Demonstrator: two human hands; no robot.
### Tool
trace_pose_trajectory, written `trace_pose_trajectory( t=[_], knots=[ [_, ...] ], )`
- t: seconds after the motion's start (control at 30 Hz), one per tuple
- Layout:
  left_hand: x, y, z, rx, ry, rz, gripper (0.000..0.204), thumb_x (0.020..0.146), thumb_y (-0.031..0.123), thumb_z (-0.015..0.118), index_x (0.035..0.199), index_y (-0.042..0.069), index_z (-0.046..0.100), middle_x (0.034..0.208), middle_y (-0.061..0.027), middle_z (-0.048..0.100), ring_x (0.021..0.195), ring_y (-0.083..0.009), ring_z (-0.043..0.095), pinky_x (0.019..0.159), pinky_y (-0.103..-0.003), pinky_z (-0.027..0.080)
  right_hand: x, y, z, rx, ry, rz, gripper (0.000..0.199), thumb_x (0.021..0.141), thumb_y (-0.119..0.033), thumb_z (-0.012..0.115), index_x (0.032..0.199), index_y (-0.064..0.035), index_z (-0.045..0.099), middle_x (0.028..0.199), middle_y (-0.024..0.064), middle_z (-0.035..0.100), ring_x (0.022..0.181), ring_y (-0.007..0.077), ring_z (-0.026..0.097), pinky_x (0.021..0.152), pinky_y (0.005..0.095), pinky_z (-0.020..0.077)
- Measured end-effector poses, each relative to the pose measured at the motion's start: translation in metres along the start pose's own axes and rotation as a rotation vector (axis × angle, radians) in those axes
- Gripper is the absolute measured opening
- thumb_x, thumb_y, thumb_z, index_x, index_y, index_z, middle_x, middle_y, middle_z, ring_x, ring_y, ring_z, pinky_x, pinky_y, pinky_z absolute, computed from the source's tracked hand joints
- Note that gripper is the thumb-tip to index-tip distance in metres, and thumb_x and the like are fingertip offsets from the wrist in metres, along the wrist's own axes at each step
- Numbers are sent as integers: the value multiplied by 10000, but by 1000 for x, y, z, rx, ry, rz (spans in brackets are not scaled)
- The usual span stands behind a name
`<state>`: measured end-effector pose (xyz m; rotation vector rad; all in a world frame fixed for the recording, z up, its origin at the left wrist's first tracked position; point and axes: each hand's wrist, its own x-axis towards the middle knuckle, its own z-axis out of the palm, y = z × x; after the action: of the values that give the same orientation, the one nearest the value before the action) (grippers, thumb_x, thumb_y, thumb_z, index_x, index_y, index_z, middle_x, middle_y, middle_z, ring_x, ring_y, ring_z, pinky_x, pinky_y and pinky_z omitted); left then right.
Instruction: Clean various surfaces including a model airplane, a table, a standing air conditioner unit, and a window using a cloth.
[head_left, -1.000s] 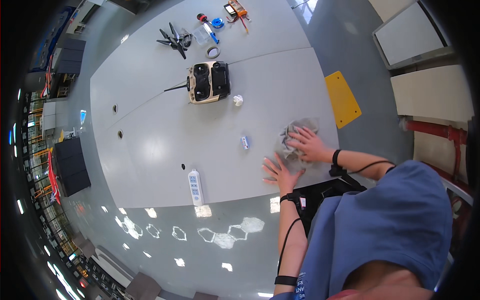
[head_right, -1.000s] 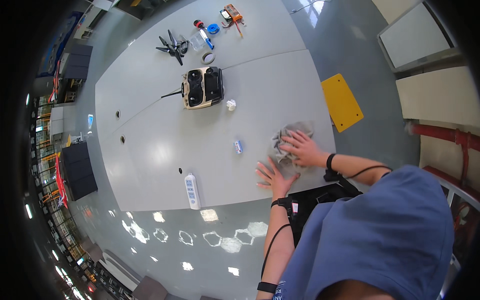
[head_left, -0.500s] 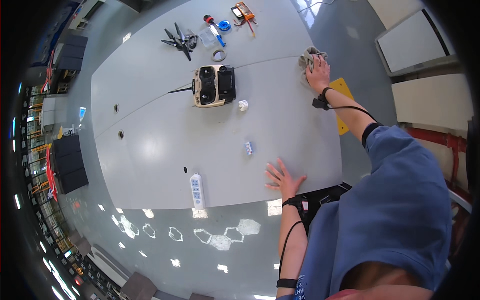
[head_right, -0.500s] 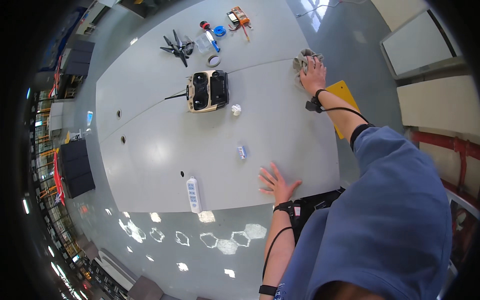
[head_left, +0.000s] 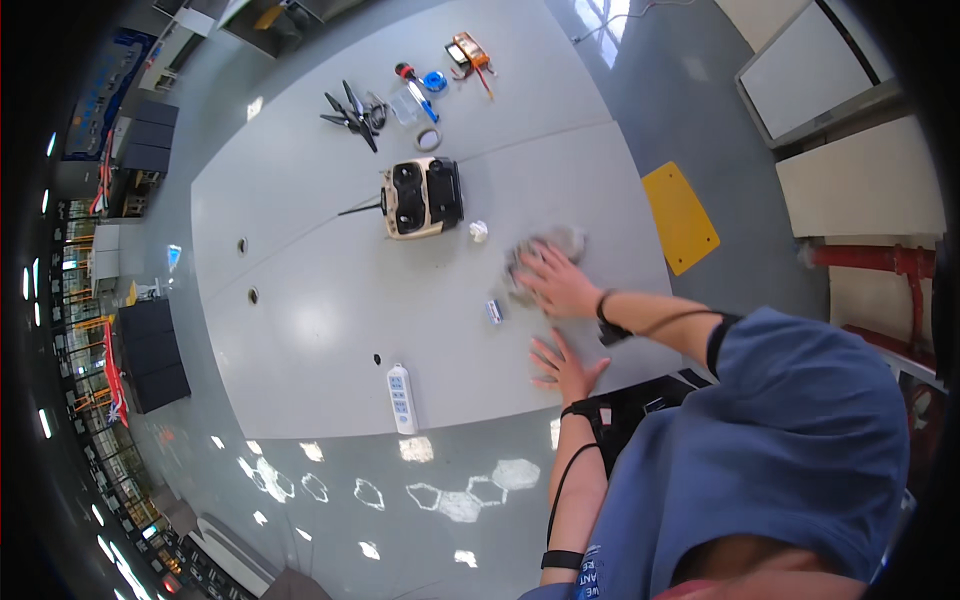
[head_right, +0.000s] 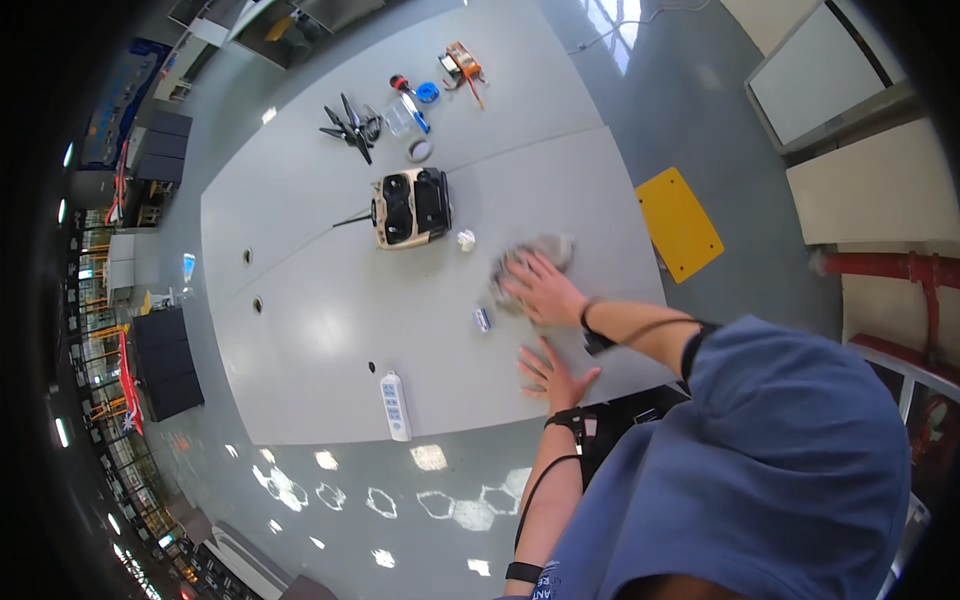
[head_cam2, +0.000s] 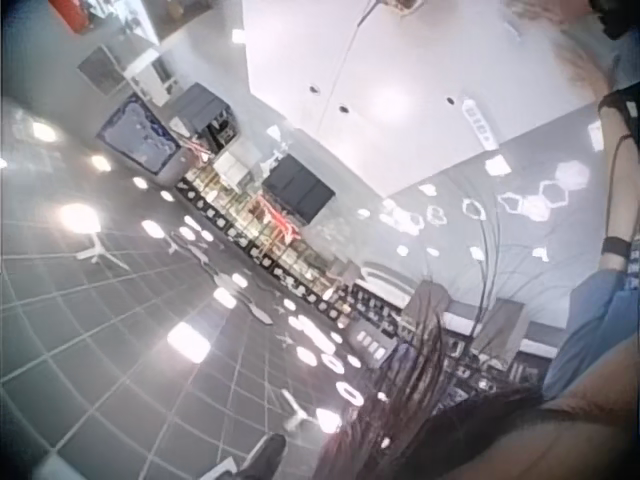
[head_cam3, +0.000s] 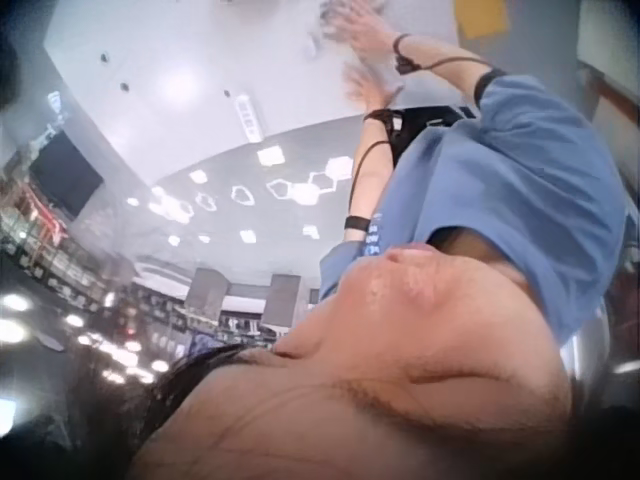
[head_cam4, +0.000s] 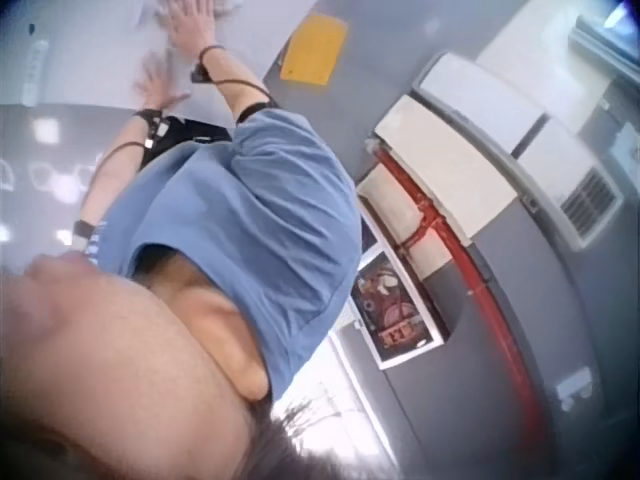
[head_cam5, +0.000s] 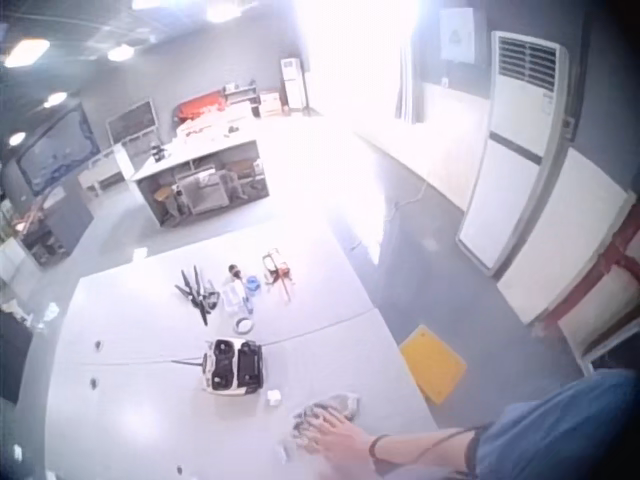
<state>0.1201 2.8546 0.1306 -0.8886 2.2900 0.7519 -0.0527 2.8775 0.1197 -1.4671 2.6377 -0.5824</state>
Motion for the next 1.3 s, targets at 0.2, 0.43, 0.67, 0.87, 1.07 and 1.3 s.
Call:
trace_pose_trajectory(
  t=[0.2, 0.43, 0.67, 0.87, 1.07, 1.3],
  knots=[
    [-4, -5, -1, -48, -13, -4, 1318, 517, 514, 817, 1457, 149, -31, 1483, -186, -198, 1348, -408, -208, 959, -712, -63, -77, 12, -18, 131, -209, -237, 599, 731, -263, 621, 1298, -204, 440, 1410, 100, 329, 1331, 353, 246, 1095, 497, 193],
    [-2, -10, -1, -73, 37, 18, 1291, 532, 520, 801, 1455, 249, -59, 1487, -178, -189, 1355, -412, -184, 957, -721, -56, 25, 91, -16, -11, 40, 22, 590, 756, -250, 620, 1308, -210, 415, 1401, 110, 329, 1303, 356, 287, 1075, 491, 238],
    [1, -3, -1, -59, -44, 35, 1258, 572, 540, 774, 1454, 244, -73, 1494, -171, -167, 1353, -437, -151, 950, -744, -9, 158, 98, 21, -251, 264, 543, 613, 791, -308, 588, 1353, -236, 355, 1391, 126, 330, 1292, 409, 269, 1063, 531, 209],
    [0, -12, -3, -68, -70, 37, 1212, 605, 575, 737, 1459, 220, -47, 1470, -184, -236, 1337, -440, -203, 946, -733, -41, 110, 0, 32, -105, 128, 321, 644, 743, -268, 651, 1330, -230, 386, 1405, 112, 295, 1313, 391, 226, 1062, 538, 202],
    [1, -23, -7, 78, 146, 240, 980, 710, 529, 644, 1457, 164, 124, 1494, -227, -64, 1373, -424, -48, 971, -723, 38, 14, -8, 13, -7, 49, 250, 643, 725, -246, 665, 1314, -211, 409, 1394, 103, 324, 1314, 362, 250, 1078, 505, 206],
    [78, -51, -86, 110, 669, 212, 898, 757, 452, 625, 1449, 159, 133, 1406, -255, 223, 1241, -406, 342, 945, -560, 327, -107, -16, -3, -120, 239, 625, 610, 708, -199, 642, 1283, -179, 438, 1377, 116, 341, 1281, 365, 292, 1077, 502, 205]
  ],
)
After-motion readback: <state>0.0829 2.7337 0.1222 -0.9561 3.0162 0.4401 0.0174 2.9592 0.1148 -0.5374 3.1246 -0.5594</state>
